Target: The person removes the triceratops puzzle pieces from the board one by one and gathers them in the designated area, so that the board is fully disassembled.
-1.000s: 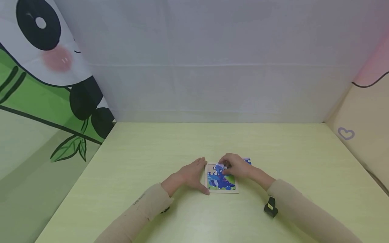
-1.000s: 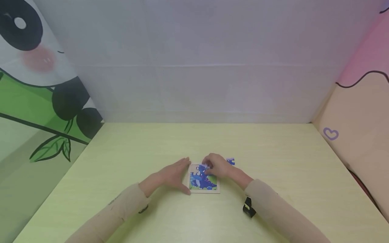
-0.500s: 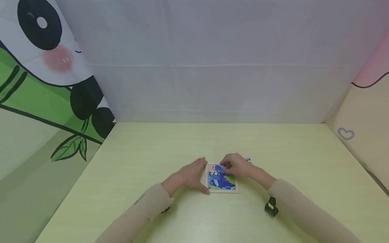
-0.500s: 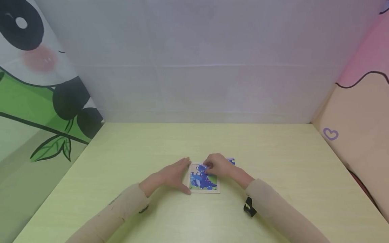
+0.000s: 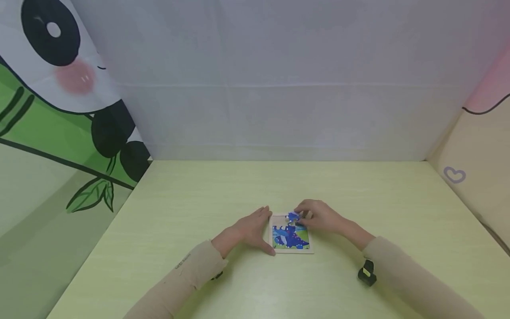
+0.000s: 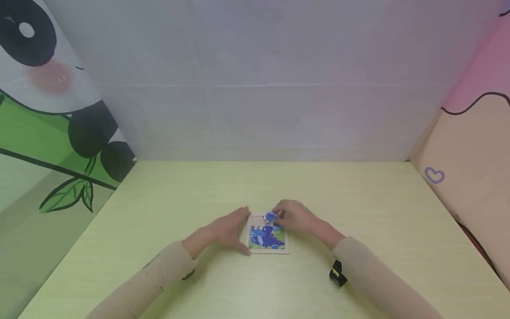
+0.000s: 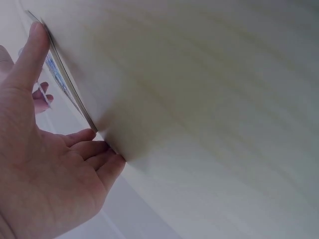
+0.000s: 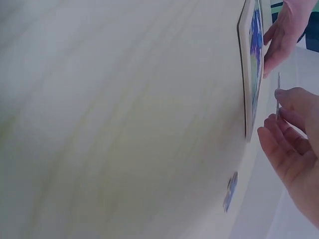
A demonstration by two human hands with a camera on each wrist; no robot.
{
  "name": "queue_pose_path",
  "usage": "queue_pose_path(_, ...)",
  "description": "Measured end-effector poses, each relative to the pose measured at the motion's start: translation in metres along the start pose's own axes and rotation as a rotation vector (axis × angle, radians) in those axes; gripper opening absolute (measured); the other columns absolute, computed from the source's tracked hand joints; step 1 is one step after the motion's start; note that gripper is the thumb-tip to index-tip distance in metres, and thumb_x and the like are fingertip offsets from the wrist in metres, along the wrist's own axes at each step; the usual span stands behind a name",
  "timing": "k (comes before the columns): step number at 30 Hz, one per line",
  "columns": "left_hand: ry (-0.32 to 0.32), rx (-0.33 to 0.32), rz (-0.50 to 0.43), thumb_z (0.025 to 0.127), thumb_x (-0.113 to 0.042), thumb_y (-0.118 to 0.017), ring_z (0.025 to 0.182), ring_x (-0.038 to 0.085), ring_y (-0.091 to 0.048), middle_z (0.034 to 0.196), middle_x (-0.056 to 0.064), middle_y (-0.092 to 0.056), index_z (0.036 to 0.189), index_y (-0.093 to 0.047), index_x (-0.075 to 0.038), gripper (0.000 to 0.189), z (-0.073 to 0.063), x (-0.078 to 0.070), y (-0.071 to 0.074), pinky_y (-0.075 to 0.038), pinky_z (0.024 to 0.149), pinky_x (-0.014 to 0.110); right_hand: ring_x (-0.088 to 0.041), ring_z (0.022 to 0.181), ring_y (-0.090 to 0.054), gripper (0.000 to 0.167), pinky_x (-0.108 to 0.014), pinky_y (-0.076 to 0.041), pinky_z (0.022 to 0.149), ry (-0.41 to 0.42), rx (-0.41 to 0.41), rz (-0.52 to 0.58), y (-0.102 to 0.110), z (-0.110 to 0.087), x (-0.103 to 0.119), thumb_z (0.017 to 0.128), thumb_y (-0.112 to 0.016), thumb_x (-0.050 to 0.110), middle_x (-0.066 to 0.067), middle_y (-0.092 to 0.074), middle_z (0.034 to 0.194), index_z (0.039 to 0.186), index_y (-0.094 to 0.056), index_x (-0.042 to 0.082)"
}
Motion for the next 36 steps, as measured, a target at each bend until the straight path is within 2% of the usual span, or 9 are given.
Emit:
queue_pose_path(8, -0.003, -0.003, 0.008, 0.059, -0.059, -0.075, 0.138, 0.023, -0.012, 0.150, 0.012, -0.015, 0.142, -0.023, -0.004, 0.112, 0.000, 0.000, -0.001, -0.021, 0.111, 0.038, -0.020, 0.084, -0.059, 0.027, -0.028, -0.053, 0.066, 0.020, -0.077, -0.097, 0.024, -0.019, -0.016, 0.080, -0.066, 0.004, -0.012, -0.063, 0.100, 0.105, -0.064, -0.004)
queue_pose_path(15, -0.006, -0.004, 0.015, 0.060, -0.059, -0.074, 0.138, 0.024, -0.012, 0.151, 0.012, -0.014, 0.142, -0.022, -0.004, 0.112, -0.001, 0.000, -0.001, -0.020, 0.111, 0.037, -0.022, 0.086, -0.059, 0.026, -0.025, -0.054, 0.064, -0.078, -0.111, -0.106, 0.039, -0.038, -0.046, 0.082, -0.063, 0.004, -0.013, -0.062, 0.102, 0.106, -0.062, -0.005)
queue_pose_path(22, -0.010, -0.010, 0.009, 0.060, -0.060, -0.074, 0.138, 0.024, -0.011, 0.151, 0.012, -0.014, 0.143, -0.021, -0.004, 0.113, -0.001, 0.001, -0.001, -0.019, 0.111, 0.037, -0.023, 0.080, -0.061, 0.024, -0.028, -0.054, 0.063, -0.062, -0.148, -0.145, 0.050, -0.054, -0.069, 0.080, -0.064, 0.000, -0.015, -0.063, 0.096, 0.102, -0.062, -0.007)
queue_pose_path(30, -0.010, -0.006, 0.008, 0.060, -0.059, -0.074, 0.138, 0.024, -0.011, 0.151, 0.012, -0.013, 0.143, -0.021, -0.004, 0.113, -0.001, 0.000, -0.002, -0.019, 0.111, 0.037, -0.023, 0.081, -0.061, 0.025, -0.032, -0.054, 0.067, -0.097, -0.131, -0.125, 0.052, -0.066, -0.082, 0.079, -0.064, -0.001, -0.014, -0.063, 0.093, 0.102, -0.061, -0.008)
queue_pose_path(36, -0.011, -0.014, 0.010, 0.060, -0.060, -0.074, 0.138, 0.024, -0.011, 0.151, 0.013, -0.014, 0.143, -0.021, -0.003, 0.114, -0.001, 0.001, -0.002, -0.019, 0.111, 0.037, -0.020, 0.079, -0.060, 0.025, -0.026, -0.053, 0.064, -0.100, -0.118, -0.136, 0.052, -0.066, -0.085, 0.078, -0.065, 0.001, -0.010, -0.063, 0.091, 0.102, -0.062, -0.007)
Point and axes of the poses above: each hand's wrist, its own z-axis towards the middle knuckle, its own y-axis out of the back of the hand, x = y × z, the point moved 4 cm from there along z, towards the middle knuckle
